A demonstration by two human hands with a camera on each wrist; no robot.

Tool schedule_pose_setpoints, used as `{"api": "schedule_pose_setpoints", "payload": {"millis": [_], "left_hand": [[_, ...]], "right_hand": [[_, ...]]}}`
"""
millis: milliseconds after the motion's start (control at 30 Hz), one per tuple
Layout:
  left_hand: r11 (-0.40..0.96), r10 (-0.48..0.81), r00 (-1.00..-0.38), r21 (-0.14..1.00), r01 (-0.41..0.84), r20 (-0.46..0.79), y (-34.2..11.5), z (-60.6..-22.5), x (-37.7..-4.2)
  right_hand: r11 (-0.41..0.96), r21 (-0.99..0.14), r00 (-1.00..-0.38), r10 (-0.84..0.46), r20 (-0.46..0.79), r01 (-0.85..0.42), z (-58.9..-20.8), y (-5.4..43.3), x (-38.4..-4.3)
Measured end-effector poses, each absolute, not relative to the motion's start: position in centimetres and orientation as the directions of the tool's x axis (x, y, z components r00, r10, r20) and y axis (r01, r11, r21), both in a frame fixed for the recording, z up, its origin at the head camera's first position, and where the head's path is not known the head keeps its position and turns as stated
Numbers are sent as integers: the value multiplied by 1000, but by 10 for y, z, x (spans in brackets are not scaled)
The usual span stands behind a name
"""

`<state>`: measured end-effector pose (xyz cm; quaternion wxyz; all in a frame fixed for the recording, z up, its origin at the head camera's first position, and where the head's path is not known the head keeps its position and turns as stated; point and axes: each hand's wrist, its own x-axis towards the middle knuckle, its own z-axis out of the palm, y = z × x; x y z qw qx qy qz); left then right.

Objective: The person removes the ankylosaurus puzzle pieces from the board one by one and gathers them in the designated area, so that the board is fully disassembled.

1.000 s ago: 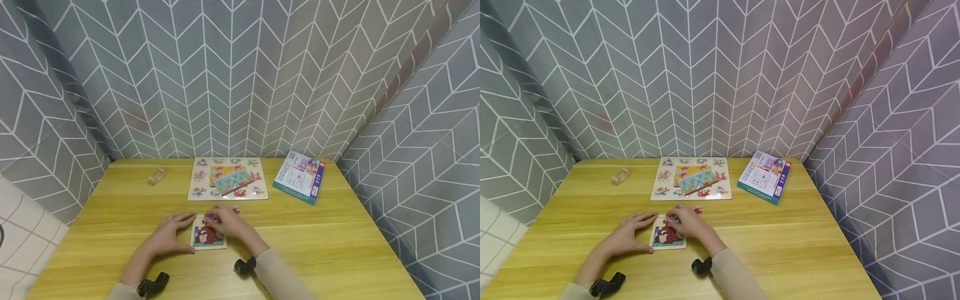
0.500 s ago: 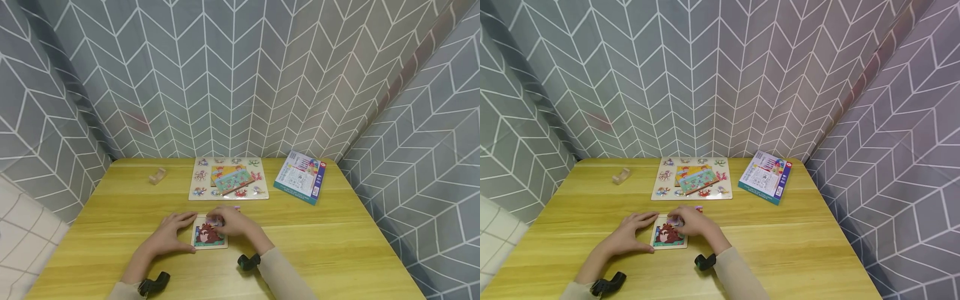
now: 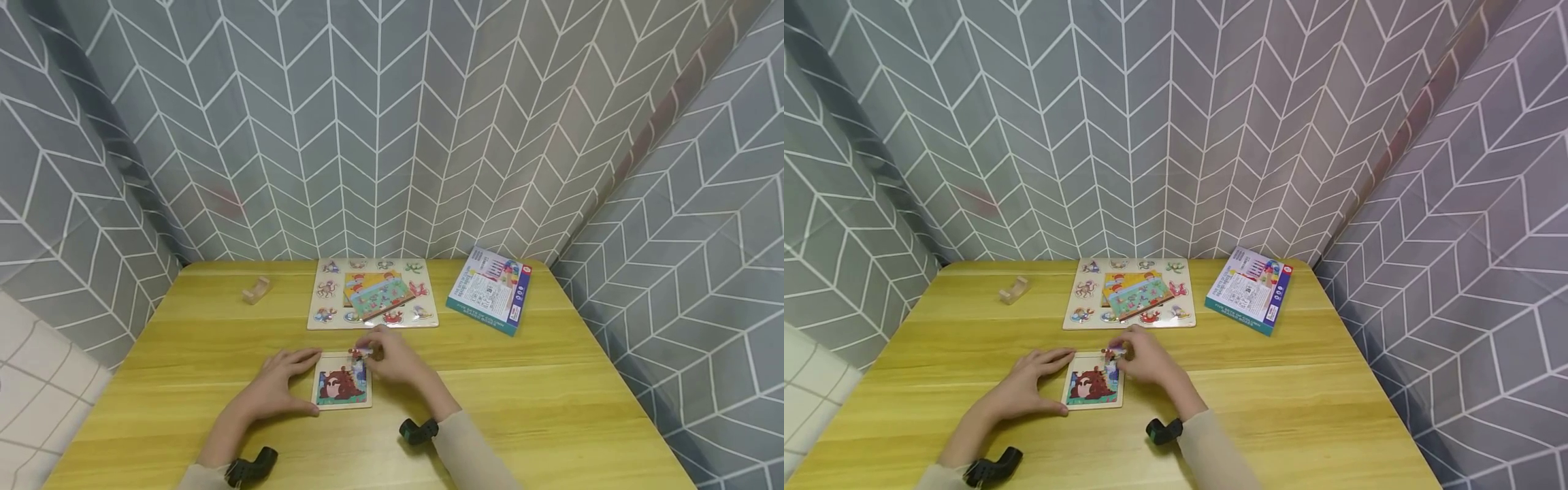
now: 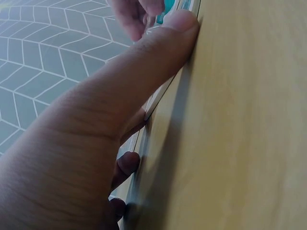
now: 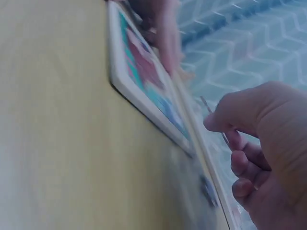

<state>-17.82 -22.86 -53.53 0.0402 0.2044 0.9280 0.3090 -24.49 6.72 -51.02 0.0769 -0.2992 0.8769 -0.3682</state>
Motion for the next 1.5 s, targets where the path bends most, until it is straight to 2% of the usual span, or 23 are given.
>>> {"api": "schedule_pose_setpoints", "payload": {"millis": [167,400,800,1500], "left_hand": [[725,401,-915,594,350,50,-228,-536,-178],[733,397,-916,581,353,56,-229,-538,-179],[731,402,-914,582,355,53,-228,-538,-178],[739,404,-912,560,374,76,-229,-538,-178]], "right_hand": [[540,-723,-867,-470,166,-431,-512,105,-248],[573,-738,-917,-364,162,-357,-521,147,-254],[547,-719,-877,-445,184,-428,-531,155,-262],[571,-703,-892,-398,213,-423,-538,151,-262]]}}
